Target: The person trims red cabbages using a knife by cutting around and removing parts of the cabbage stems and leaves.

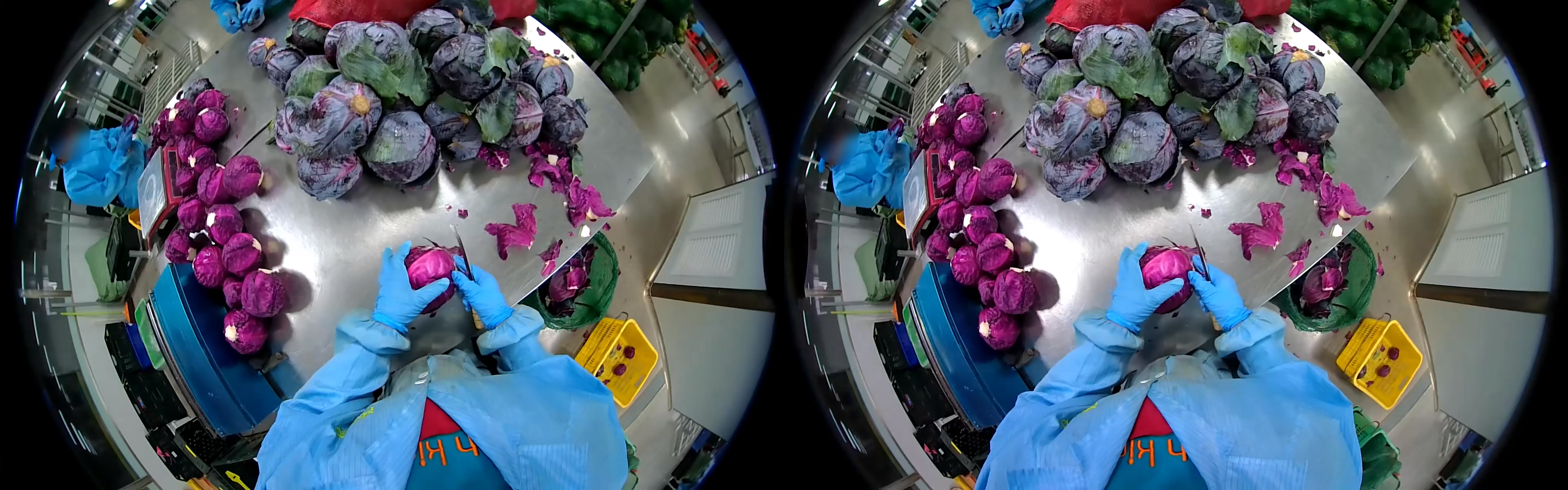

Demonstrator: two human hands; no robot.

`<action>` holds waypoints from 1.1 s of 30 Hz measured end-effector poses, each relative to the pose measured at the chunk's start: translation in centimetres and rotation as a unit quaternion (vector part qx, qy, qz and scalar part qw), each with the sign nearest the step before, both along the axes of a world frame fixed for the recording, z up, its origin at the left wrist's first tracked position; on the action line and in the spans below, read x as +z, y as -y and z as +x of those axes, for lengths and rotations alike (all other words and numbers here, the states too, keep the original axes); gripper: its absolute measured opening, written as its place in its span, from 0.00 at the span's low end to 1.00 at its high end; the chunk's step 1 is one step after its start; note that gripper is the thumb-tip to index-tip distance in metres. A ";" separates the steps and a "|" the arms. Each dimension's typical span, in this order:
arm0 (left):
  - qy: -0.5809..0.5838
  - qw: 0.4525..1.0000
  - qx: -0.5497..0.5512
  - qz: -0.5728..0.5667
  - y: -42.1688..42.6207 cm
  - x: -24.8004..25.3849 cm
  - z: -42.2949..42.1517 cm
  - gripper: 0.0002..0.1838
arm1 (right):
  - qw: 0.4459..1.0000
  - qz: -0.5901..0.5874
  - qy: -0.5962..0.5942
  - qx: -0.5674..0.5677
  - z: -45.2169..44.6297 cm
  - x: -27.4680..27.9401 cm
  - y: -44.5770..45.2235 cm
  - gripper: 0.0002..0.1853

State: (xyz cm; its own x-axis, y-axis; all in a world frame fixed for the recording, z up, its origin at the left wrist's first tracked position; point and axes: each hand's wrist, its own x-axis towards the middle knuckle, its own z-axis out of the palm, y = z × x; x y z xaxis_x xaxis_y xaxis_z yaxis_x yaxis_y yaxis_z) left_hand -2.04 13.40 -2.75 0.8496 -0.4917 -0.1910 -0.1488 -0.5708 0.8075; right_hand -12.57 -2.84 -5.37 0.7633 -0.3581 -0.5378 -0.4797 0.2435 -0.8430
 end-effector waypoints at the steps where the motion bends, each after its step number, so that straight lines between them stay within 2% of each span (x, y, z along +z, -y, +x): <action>1: -0.028 0.999 0.013 -0.025 0.2 0.4 0.0 0.58 | 0.992 -0.119 0.025 0.013 0.0 -1.0 -0.3 0.25; 3: -0.064 0.995 0.032 -0.065 0.3 0.2 0.1 0.59 | 0.947 -0.313 0.059 0.032 0.2 -0.8 -0.7 0.17; 7: -0.080 0.992 0.045 -0.083 -0.5 -1.3 0.7 0.59 | 0.961 -0.253 0.113 -0.013 0.5 -2.0 -0.8 0.10; 10: -0.082 0.994 0.061 -0.042 -0.4 -1.0 0.6 0.62 | 0.964 -0.242 0.108 0.003 1.2 -2.8 0.2 0.10; 11: -0.081 0.994 0.066 -0.025 0.0 -0.9 0.6 0.64 | 0.972 -0.206 0.116 -0.003 1.6 -3.1 0.6 0.11; 14: -0.048 0.971 0.232 0.025 0.4 -1.2 -1.5 0.65 | 0.986 -0.143 0.084 0.019 1.9 -2.4 1.4 0.12; 15: -0.159 0.946 0.273 -0.071 0.5 -0.7 -2.1 0.67 | 0.984 -0.156 0.081 0.019 1.8 -2.0 1.2 0.13; 17: -0.371 0.830 0.332 -0.252 0.7 0.8 -3.2 0.70 | 0.981 -0.181 0.071 0.018 0.7 -0.9 -0.2 0.13; 20: -0.236 0.900 0.301 -0.207 0.4 -0.4 -3.9 0.68 | 0.971 -0.229 0.060 -0.022 -1.4 -0.9 -2.0 0.15; 21: -0.252 0.901 0.273 -0.224 0.4 -0.2 -3.9 0.72 | 0.980 -0.194 0.043 -0.011 -2.5 -2.4 -1.7 0.16; 22: -0.159 0.954 0.200 -0.158 0.1 -0.3 -3.5 0.72 | 0.997 0.034 -0.074 0.001 -2.8 0.3 -0.5 0.19; 24: 0.035 0.998 0.038 -0.020 -0.2 -0.5 -2.4 0.72 | 0.996 0.053 -0.071 0.022 -4.0 1.4 1.3 0.22; 27: 0.081 0.994 -0.016 0.067 1.8 0.0 -2.1 0.71 | 0.999 -0.036 -0.033 -0.016 -4.7 2.0 3.2 0.24; 28: 0.108 0.989 -0.036 0.097 2.6 0.2 -2.1 0.71 | 0.990 -0.137 0.004 0.016 -4.5 2.0 3.5 0.25; 30: 0.065 0.995 -0.036 0.066 3.7 -0.2 -1.6 0.70 | 0.937 -0.334 0.070 0.077 -3.6 1.9 4.2 0.25; 33: 0.001 0.998 -0.059 0.009 4.1 -0.6 -0.1 0.71 | 0.882 -0.441 0.034 0.162 -2.0 3.4 4.7 0.27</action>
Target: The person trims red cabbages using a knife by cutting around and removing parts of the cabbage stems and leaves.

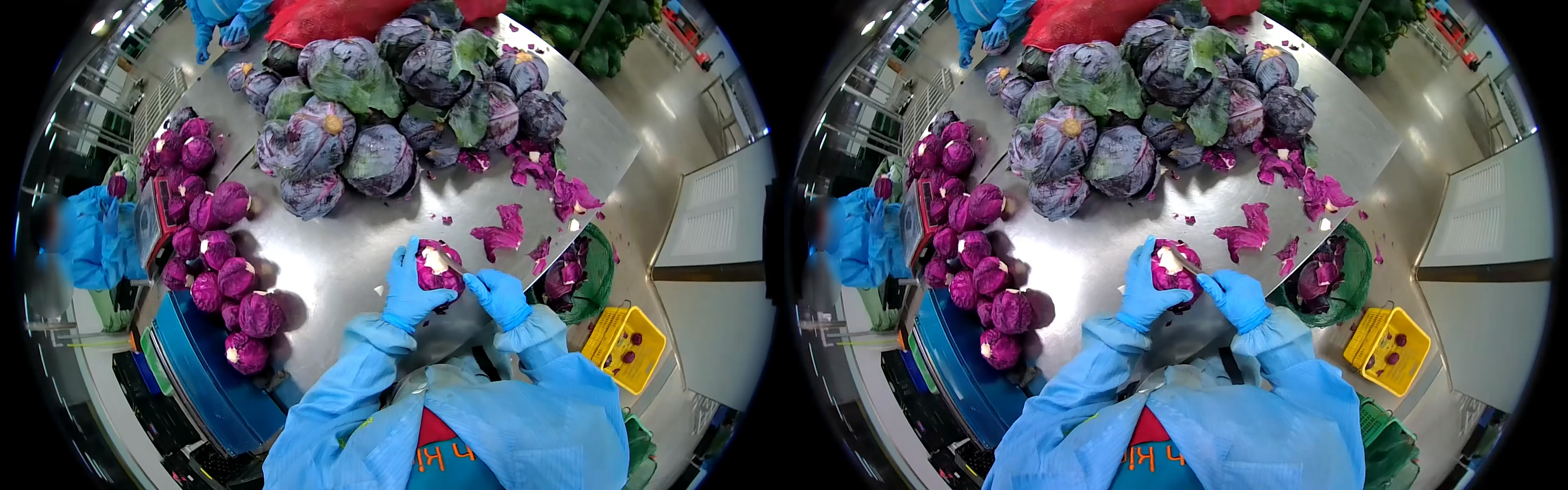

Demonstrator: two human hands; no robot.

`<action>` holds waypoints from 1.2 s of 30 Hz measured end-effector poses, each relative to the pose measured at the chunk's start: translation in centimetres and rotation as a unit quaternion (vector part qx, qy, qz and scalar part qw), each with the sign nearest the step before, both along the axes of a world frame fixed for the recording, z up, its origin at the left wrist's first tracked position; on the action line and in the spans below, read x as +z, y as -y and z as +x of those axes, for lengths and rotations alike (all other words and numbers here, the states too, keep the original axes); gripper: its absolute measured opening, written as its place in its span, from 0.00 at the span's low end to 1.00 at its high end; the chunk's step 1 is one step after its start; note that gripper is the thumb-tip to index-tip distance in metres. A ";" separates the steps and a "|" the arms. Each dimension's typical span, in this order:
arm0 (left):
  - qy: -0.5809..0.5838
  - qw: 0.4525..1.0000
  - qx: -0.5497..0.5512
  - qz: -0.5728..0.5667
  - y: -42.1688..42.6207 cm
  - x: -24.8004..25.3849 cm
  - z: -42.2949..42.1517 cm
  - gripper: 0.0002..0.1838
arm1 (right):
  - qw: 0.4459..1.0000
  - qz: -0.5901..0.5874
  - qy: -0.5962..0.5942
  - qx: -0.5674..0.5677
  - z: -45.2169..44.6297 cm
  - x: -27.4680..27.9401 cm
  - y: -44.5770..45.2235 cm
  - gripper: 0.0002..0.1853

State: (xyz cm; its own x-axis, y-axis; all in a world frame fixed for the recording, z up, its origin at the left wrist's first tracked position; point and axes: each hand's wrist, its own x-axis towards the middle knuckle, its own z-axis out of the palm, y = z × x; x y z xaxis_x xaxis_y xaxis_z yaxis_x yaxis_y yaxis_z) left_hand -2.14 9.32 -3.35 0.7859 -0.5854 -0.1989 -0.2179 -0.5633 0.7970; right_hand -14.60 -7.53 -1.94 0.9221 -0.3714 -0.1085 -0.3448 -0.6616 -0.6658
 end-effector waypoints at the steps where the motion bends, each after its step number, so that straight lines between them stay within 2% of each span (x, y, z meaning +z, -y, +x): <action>1: 0.006 1.000 -0.004 0.002 0.0 0.0 0.1 0.71 | 1.000 0.004 -0.003 0.006 0.3 -0.1 0.1 0.27; 6: 0.006 1.000 0.005 0.006 -0.5 -0.1 -0.2 0.72 | 0.995 0.051 -0.045 0.072 1.7 -1.0 1.4 0.31; 9: 0.009 1.000 -0.015 -0.004 -0.5 -0.4 0.1 0.70 | 0.977 0.125 -0.098 0.140 2.7 -2.1 3.3 0.34; 12: 0.010 0.999 -0.033 -0.002 -0.6 -0.3 0.5 0.70 | 0.967 0.153 -0.096 0.177 3.9 -1.9 3.8 0.37; 18: 0.016 0.999 -0.012 0.045 -0.1 0.0 0.0 0.71 | 0.965 0.117 -0.135 0.194 5.7 -2.0 4.1 0.41; 21: 0.002 0.999 -0.002 0.050 0.4 -0.1 -0.1 0.72 | 0.962 0.095 -0.190 0.171 6.2 -0.8 3.6 0.39; 24: -0.002 0.999 0.006 0.045 0.7 0.1 -0.1 0.72 | 0.960 0.078 -0.216 0.163 6.6 -0.3 3.3 0.44; 27: -0.009 0.999 0.005 0.053 0.9 0.6 0.2 0.72 | 0.960 0.075 -0.218 0.159 6.8 -0.5 3.3 0.45; 30: 0.003 0.998 0.024 0.057 1.3 0.5 -0.5 0.71 | 0.976 0.003 -0.176 0.131 6.2 -1.6 3.1 0.41; 34: 0.042 0.998 0.021 0.030 1.4 0.8 -1.3 0.70 | 0.997 0.039 -0.066 0.007 4.1 -2.8 1.2 0.35; 36: 0.040 0.998 0.011 0.036 1.8 0.9 -1.0 0.70 | 0.996 0.040 -0.084 0.008 4.0 -2.9 1.4 0.35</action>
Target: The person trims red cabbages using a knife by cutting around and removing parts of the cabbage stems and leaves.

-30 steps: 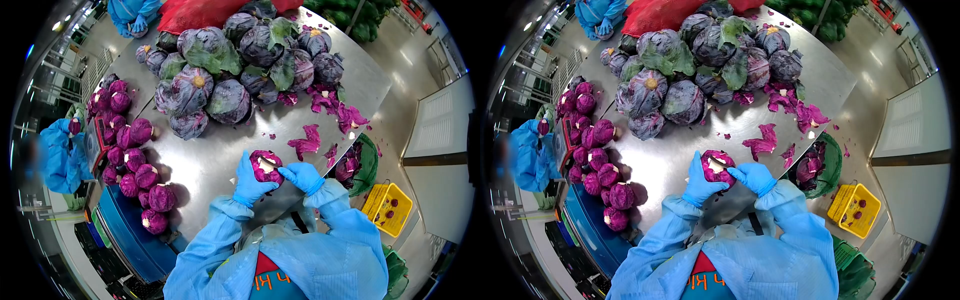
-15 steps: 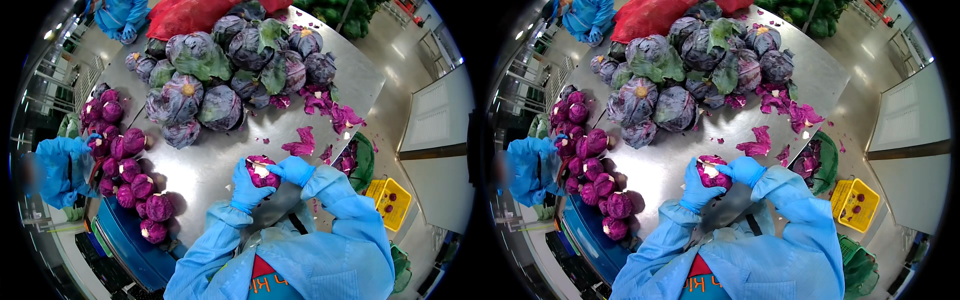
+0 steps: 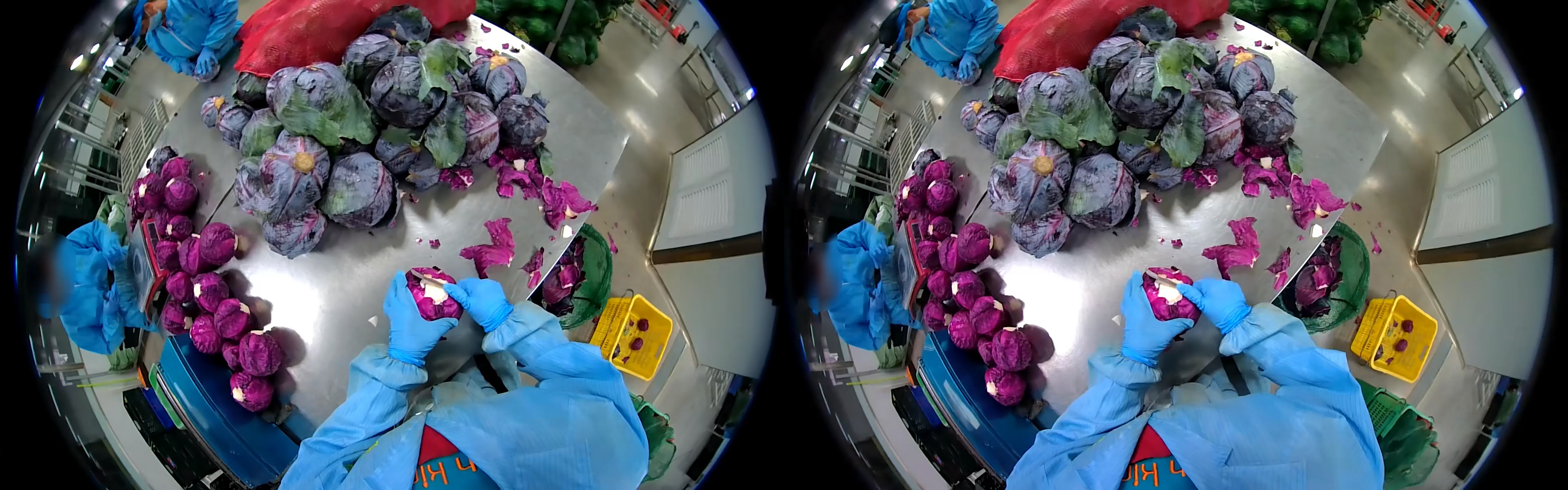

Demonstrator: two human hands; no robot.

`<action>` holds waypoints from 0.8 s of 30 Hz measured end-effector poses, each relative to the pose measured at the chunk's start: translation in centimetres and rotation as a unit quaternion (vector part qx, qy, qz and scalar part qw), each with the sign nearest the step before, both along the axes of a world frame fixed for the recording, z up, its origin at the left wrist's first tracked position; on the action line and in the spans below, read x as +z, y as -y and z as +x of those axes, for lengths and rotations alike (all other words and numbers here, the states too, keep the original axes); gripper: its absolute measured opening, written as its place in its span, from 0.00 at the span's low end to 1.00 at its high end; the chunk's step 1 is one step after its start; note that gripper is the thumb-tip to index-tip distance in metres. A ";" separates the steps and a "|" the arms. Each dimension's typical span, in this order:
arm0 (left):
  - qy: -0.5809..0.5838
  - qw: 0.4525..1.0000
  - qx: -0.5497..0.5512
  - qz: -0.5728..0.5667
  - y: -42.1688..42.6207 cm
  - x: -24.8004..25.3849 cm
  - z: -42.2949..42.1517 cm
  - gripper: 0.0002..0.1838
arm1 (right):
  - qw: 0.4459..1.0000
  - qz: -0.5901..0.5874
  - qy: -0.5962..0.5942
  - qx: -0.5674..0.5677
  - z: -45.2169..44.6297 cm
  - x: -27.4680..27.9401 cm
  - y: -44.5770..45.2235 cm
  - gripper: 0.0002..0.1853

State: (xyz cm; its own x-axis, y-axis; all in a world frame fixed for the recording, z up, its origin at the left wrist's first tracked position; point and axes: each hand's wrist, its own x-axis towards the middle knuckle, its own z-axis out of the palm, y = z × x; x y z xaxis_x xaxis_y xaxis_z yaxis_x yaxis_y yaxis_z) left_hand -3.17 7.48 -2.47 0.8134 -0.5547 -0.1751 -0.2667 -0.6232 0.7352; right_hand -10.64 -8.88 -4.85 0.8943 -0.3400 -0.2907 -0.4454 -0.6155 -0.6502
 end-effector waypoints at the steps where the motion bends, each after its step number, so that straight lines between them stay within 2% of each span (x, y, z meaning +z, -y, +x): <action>1: -0.006 1.000 -0.005 0.006 0.0 0.0 -0.2 0.70 | 1.000 0.013 0.000 -0.001 -0.2 0.5 0.1 0.36; 4: 0.004 1.000 -0.008 0.027 0.7 0.4 -0.4 0.68 | 0.994 0.039 -0.058 0.089 0.5 -0.3 2.3 0.36; 7: 0.019 0.998 0.013 0.051 1.3 1.2 -0.9 0.68 | 0.996 0.015 -0.054 0.066 0.6 0.8 2.2 0.36; 8: 0.028 0.998 0.021 0.058 1.7 1.3 -1.0 0.69 | 0.998 -0.039 -0.037 0.039 0.1 0.4 1.6 0.35; 11: 0.039 0.998 0.029 0.035 2.1 1.2 -1.5 0.68 | 0.997 -0.071 0.001 -0.037 -0.2 -0.6 1.0 0.34; 12: 0.032 0.999 0.027 0.029 1.9 0.9 -1.4 0.68 | 0.998 -0.027 0.025 -0.042 -0.3 -0.7 0.9 0.33; 15: 0.022 0.999 0.028 0.035 1.1 0.7 -1.4 0.69 | 1.000 -0.011 0.016 0.019 -0.2 1.3 1.1 0.31; 16: 0.013 0.999 0.031 0.036 1.0 0.9 -1.2 0.69 | 0.996 0.035 -0.080 0.019 -0.2 2.9 1.4 0.28; 19: 0.008 0.999 0.028 0.038 1.0 1.5 -1.2 0.68 | 0.981 0.057 0.177 -0.059 0.8 3.6 1.0 0.29; 21: 0.042 0.998 0.009 0.047 1.3 1.7 -1.4 0.66 | 0.997 0.029 0.061 0.046 2.0 3.9 2.1 0.25; 23: 0.072 0.997 -0.028 0.029 1.6 1.6 -1.1 0.62 | 0.989 -0.030 -0.035 0.139 3.8 4.3 2.5 0.21; 24: 0.067 0.996 -0.045 0.039 1.7 1.8 -1.1 0.62 | 0.986 -0.041 -0.054 0.152 4.4 4.2 2.6 0.20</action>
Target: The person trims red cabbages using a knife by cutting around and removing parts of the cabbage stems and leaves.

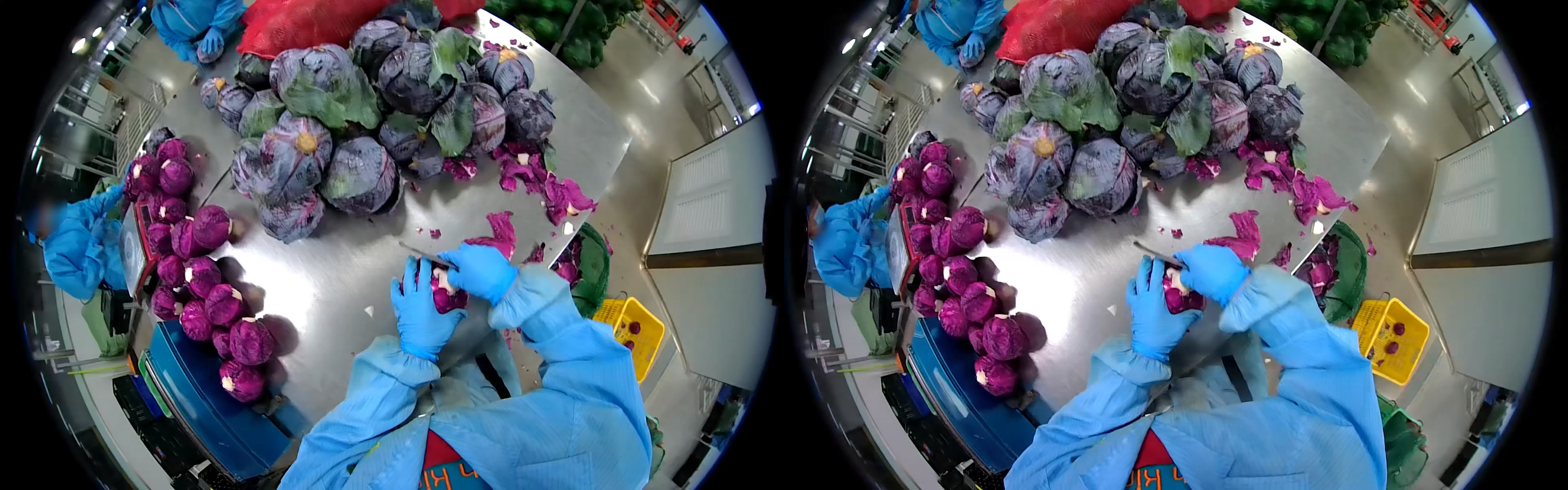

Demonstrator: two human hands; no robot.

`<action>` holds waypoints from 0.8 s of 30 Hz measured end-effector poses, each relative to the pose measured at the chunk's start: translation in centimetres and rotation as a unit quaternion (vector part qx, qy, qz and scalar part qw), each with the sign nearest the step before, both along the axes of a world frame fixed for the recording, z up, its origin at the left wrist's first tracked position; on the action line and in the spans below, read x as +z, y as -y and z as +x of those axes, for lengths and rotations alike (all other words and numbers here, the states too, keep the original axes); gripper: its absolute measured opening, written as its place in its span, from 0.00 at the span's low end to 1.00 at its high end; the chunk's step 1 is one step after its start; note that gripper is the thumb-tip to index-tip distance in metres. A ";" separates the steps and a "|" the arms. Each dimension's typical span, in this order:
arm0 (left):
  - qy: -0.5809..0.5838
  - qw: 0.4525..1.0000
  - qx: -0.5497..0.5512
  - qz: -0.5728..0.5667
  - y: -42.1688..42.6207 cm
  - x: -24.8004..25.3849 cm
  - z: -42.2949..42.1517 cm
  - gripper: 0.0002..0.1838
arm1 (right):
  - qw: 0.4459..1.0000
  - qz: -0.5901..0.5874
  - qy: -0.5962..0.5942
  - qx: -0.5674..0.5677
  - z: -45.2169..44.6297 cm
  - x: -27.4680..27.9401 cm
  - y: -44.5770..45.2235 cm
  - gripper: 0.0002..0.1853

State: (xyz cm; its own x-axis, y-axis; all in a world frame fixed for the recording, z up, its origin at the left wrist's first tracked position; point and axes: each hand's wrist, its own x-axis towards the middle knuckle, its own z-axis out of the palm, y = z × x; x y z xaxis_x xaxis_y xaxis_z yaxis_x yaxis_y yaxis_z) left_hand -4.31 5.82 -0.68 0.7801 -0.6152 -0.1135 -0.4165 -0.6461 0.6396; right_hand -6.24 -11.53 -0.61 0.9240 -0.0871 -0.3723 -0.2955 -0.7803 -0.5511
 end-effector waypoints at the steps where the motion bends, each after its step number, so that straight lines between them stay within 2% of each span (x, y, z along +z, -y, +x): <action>1: -0.005 1.000 -0.015 0.010 0.0 0.1 -0.1 0.61 | 1.000 -0.014 -0.019 0.014 0.7 -0.2 0.3 0.19; 3: -0.001 1.000 -0.006 -0.011 -0.1 -0.2 -0.2 0.60 | 0.997 -0.044 -0.052 0.042 2.0 -0.5 0.9 0.17; 6: 0.010 0.999 -0.018 -0.042 -1.0 -0.9 0.1 0.62 | 0.998 -0.020 -0.057 0.026 2.7 -0.3 1.2 0.17; 10: 0.007 0.995 -0.019 -0.096 -2.5 -1.6 0.7 0.61 | 0.996 0.025 0.042 -0.071 1.2 -2.3 -0.1 0.16; 14: 0.007 0.987 -0.071 -0.142 -3.2 -2.3 1.5 0.62 | 0.972 0.088 0.107 -0.188 -0.1 -4.6 0.0 0.18; 16: 0.016 0.976 -0.114 -0.186 -4.2 -3.2 1.8 0.62 | 0.955 0.103 0.055 -0.273 -1.4 -5.8 3.5 0.19; 17: -0.044 0.967 -0.090 -0.235 -5.2 -4.7 1.4 0.66 | 0.960 0.064 0.003 -0.272 -3.1 -7.5 5.4 0.19; 18: -0.078 0.952 -0.051 -0.293 -5.8 -5.5 0.5 0.67 | 0.939 0.082 0.069 -0.328 -5.5 -10.6 6.9 0.19; 19: -0.114 0.931 -0.009 -0.348 -6.2 -6.1 -0.2 0.68 | 0.922 0.115 0.101 -0.355 -7.6 -9.9 8.5 0.17; 20: -0.145 0.930 0.030 -0.337 -6.8 -6.6 -0.7 0.70 | 0.931 0.046 0.088 -0.350 -9.6 -11.1 10.8 0.16; 21: -0.134 0.929 0.045 -0.342 -7.0 -6.8 -0.8 0.70 | 0.924 0.054 0.122 -0.358 -11.3 -10.4 12.4 0.17; 22: -0.145 0.927 0.052 -0.341 -6.8 -6.5 -1.0 0.70 | 0.931 -0.051 0.068 -0.356 -12.5 -9.5 14.2 0.21; 23: -0.150 0.924 0.059 -0.347 -6.3 -6.0 -0.8 0.70 | 0.923 -0.160 0.110 -0.331 -13.9 -9.3 15.3 0.27; 24: -0.151 0.927 0.058 -0.339 -6.1 -5.7 -0.7 0.70 | 0.904 -0.198 0.186 -0.331 -14.2 -9.4 16.2 0.35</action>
State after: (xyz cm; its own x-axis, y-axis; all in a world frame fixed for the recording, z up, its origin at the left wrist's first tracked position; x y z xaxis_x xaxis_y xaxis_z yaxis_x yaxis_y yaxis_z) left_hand -5.01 11.92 -6.38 0.8409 -0.5393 0.0451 -0.1054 -0.0815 0.9911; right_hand -20.45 -27.75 -9.97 0.6758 -0.7248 0.1343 -0.6217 -0.6583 -0.4243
